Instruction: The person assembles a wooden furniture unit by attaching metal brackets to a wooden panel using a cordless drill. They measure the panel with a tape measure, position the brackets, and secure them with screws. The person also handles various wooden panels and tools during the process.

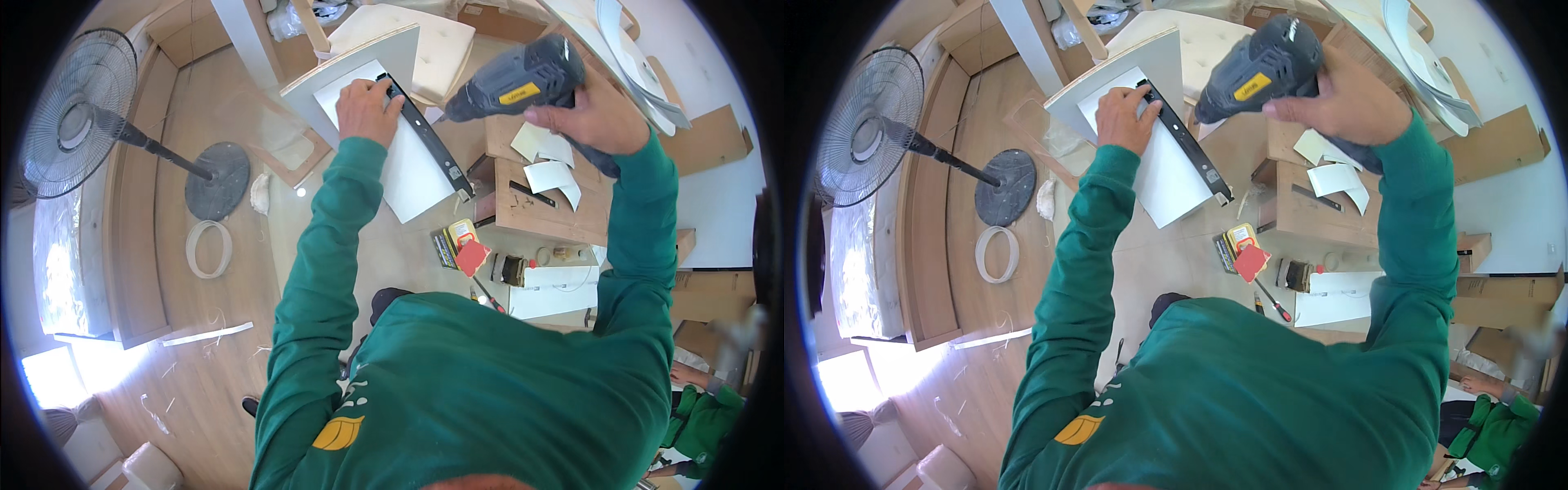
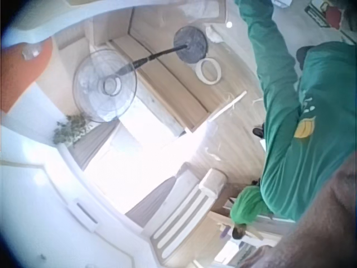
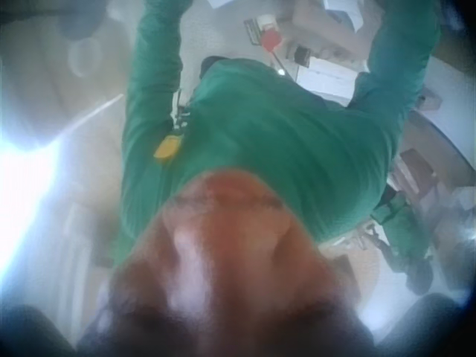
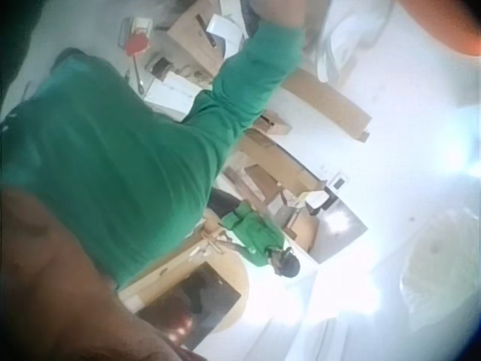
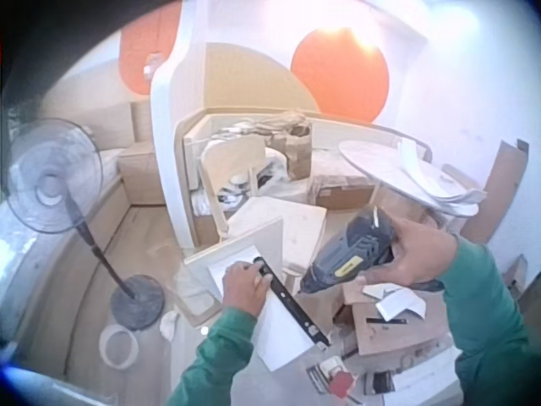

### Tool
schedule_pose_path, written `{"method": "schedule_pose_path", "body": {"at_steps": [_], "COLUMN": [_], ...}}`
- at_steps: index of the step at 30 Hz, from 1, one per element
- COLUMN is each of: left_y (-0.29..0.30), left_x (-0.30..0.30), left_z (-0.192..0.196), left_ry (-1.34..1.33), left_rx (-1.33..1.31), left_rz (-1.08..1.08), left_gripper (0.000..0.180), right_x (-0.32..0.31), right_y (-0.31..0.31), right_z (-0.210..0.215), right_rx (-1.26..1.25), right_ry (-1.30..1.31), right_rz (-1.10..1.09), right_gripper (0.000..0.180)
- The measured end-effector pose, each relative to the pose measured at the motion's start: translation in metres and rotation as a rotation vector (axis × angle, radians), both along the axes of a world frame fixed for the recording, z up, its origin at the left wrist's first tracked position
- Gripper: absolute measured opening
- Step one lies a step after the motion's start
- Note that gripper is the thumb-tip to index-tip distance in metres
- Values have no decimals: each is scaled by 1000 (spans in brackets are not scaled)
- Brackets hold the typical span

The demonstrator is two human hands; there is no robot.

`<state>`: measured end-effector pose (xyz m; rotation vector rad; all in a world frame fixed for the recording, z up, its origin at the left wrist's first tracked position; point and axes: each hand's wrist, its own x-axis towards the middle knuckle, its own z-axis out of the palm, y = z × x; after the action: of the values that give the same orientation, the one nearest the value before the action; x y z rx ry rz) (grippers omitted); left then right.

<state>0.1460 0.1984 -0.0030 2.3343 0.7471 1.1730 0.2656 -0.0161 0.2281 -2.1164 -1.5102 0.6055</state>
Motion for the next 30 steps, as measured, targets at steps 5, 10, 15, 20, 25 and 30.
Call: {"method": "schedule_pose_path", "body": {"at_steps": [5,10,15,20,25,30], "left_y": [9,6,10,4,2,3], "left_x": [8,10,11,8,3,2], "left_z": [5,2,3,9,6,5], "left_ry": [29,21,62,12,-141,-118], "left_rx": [-114,-36,89,-13,143,275], "left_rz": [43,73,85,-6,-182,-158], "left_gripper": [14,16,24,29,23,18], "right_x": [-6,2,-5,-10,-9,-8], "right_y": [-19,-25,-10,2,7,8], "right_z": [-4,-23,-22,-25,-27,-25], "right_rx": [1,67,82,90,84,49], "right_ry": [84,22,-90,31,-26,-60], "right_rz": [-31,50,41,61,52,-7], "right_gripper": [45,48,47,42,42,42]}}
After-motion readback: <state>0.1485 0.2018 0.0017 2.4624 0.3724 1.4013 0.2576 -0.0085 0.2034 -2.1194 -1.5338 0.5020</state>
